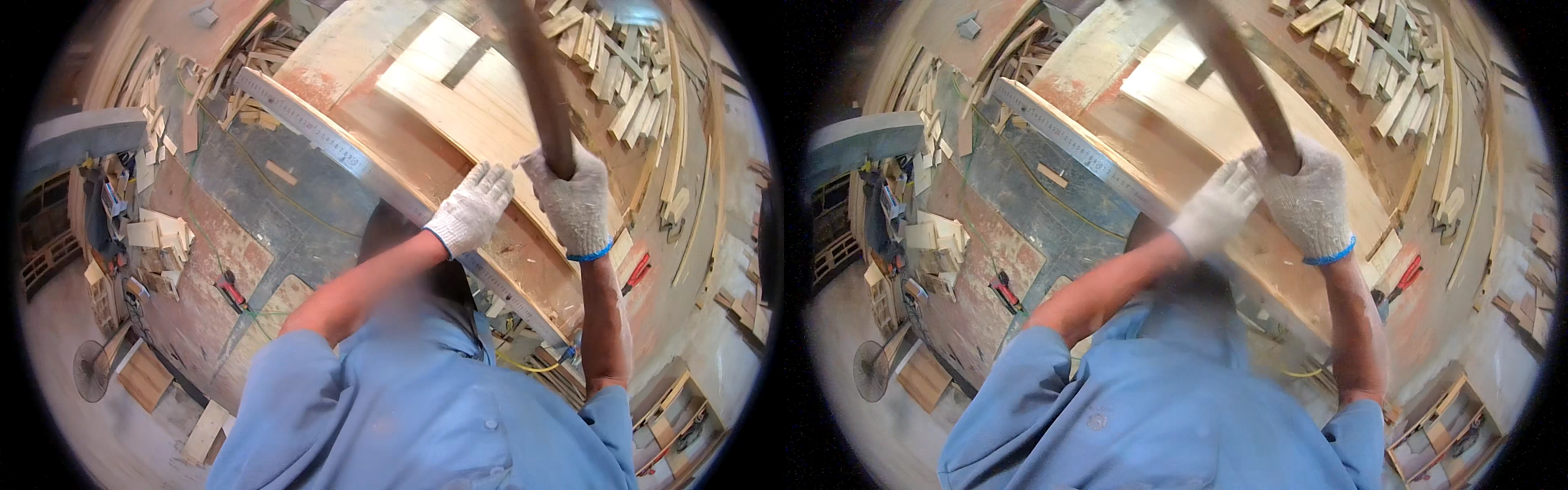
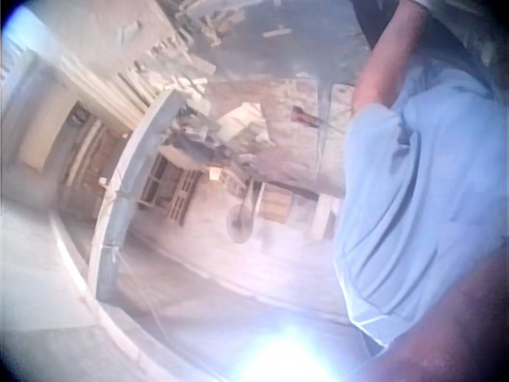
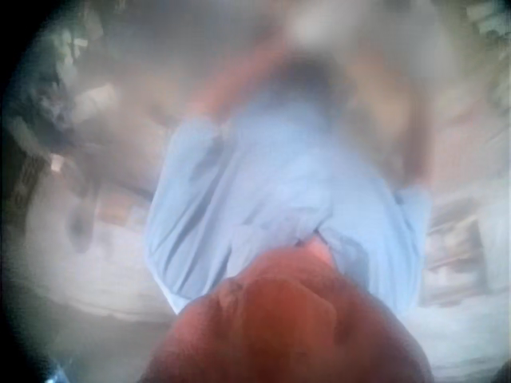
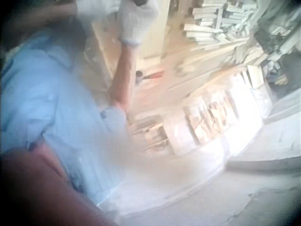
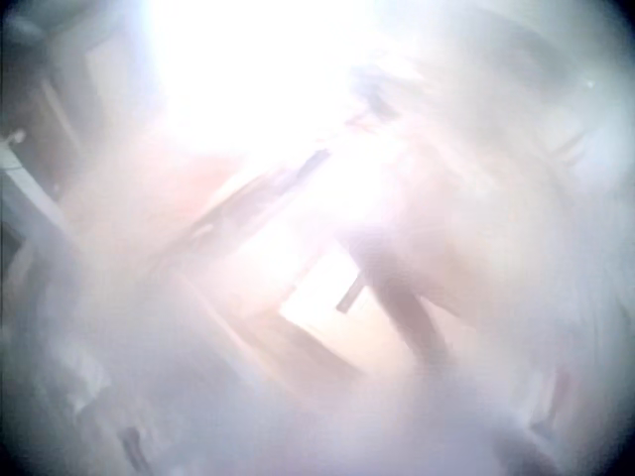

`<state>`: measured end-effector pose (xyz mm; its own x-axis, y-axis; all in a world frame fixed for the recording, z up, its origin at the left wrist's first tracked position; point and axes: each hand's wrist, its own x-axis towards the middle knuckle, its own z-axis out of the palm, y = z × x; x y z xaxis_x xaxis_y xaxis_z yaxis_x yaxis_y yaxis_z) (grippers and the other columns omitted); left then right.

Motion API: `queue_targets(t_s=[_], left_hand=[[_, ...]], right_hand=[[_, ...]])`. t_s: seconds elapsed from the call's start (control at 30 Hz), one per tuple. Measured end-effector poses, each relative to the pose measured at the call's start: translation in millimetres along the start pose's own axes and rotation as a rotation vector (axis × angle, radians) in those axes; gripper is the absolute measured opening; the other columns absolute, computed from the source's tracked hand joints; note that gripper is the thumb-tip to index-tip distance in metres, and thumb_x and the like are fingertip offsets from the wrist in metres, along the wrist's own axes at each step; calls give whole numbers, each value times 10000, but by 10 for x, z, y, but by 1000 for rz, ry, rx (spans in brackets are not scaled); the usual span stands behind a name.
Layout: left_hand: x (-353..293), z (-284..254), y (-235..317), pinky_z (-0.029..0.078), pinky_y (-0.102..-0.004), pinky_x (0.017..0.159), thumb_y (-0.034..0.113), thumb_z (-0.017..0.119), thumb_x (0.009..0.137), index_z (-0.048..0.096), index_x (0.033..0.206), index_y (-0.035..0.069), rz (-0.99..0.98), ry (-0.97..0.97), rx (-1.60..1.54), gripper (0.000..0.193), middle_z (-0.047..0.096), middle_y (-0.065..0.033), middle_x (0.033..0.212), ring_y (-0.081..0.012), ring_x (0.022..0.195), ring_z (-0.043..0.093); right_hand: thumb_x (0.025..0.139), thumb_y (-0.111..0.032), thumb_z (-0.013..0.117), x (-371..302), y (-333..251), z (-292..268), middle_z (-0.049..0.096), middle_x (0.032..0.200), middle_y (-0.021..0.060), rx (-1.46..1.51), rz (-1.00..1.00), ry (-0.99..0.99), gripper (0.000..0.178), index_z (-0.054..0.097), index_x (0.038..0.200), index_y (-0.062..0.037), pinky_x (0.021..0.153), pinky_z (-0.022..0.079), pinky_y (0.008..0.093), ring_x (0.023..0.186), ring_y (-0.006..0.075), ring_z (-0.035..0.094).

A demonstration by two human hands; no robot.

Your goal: The person assembles a wooden structure by nailing pieces together using a nail gun, hammer, and pliers. They repeatedly adjust and secure wooden boards on a workbench, occasionally flipping the assembly to work on different sides.

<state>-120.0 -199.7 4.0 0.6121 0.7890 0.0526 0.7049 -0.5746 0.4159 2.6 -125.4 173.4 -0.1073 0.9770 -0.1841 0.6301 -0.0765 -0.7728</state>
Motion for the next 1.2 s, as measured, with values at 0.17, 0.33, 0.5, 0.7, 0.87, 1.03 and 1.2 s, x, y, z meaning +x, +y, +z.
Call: queue_targets(t_s=[0.17, 0.33, 0.5, 0.7, 0.87, 1.03, 1.2], left_hand=[[41, -268, 13, 124, -532, 1313, 259, 551, 961, 505, 1509, -1, -21, -166, -123, 609, 444, -203, 1614, -359, 1560, 319], [60, -109, 18, 188, -525, 1302, 232, 529, 964, 596, 1416, 16, -22, -258, -111, 505, 547, -188, 1520, -344, 1507, 402], [2, 55, -2, 211, -505, 1292, 204, 519, 959, 601, 1399, 7, 7, 75, -42, 489, 536, -206, 1530, -344, 1513, 397], [37, -58, 28, 210, -520, 1293, 190, 552, 938, 579, 1422, -5, 10, 24, -4, 523, 505, -205, 1559, -356, 1511, 399], [80, 3, 72, 227, -522, 1294, 151, 603, 940, 567, 1447, 42, -19, 21, 2, 520, 485, -195, 1580, -358, 1526, 379], [179, -24, 140, 258, -530, 1283, 125, 633, 947, 565, 1458, 64, 60, 39, 84, 519, 506, -181, 1566, -360, 1511, 404], [203, -10, 198, 283, -526, 1274, 76, 651, 932, 583, 1440, 80, 56, 33, 92, 512, 530, -176, 1543, -361, 1487, 433]], right_hand=[[927, -208, 731, 262, 371, 533, 642, 656, 141, -173, -164, -38, 210, 723, 901, 0, 581, 508, 379, 599, 226, 643], [892, -287, 680, 288, 478, 414, 715, 834, 255, -422, 248, -387, 304, 744, 939, 6, 708, 559, 453, 773, 391, 721], [882, -325, 699, 24, 787, 70, 675, 734, 238, -372, 296, -196, 369, 715, 888, 44, 712, 534, 448, 730, 323, 714], [894, -308, 746, -892, 1764, -646, 602, 625, 68, -132, 771, 104, 318, 662, 809, -13, 499, 466, 372, 518, 175, 585], [904, -289, 741, -2022, 2562, -1665, 535, 610, 7, 204, 933, 521, 264, 632, 859, -52, 391, 415, 316, 429, 120, 484], [872, -370, 731, -3317, 4252, -2541, 647, 714, 124, -322, 1023, 660, 334, 689, 858, -39, 524, 499, 406, 592, 237, 629], [813, -535, 686, -4076, 4869, -2623, 706, 1150, 326, -589, 1281, 531, 677, 716, 1191, 26, 971, 536, 525, 1111, 485, 677]])
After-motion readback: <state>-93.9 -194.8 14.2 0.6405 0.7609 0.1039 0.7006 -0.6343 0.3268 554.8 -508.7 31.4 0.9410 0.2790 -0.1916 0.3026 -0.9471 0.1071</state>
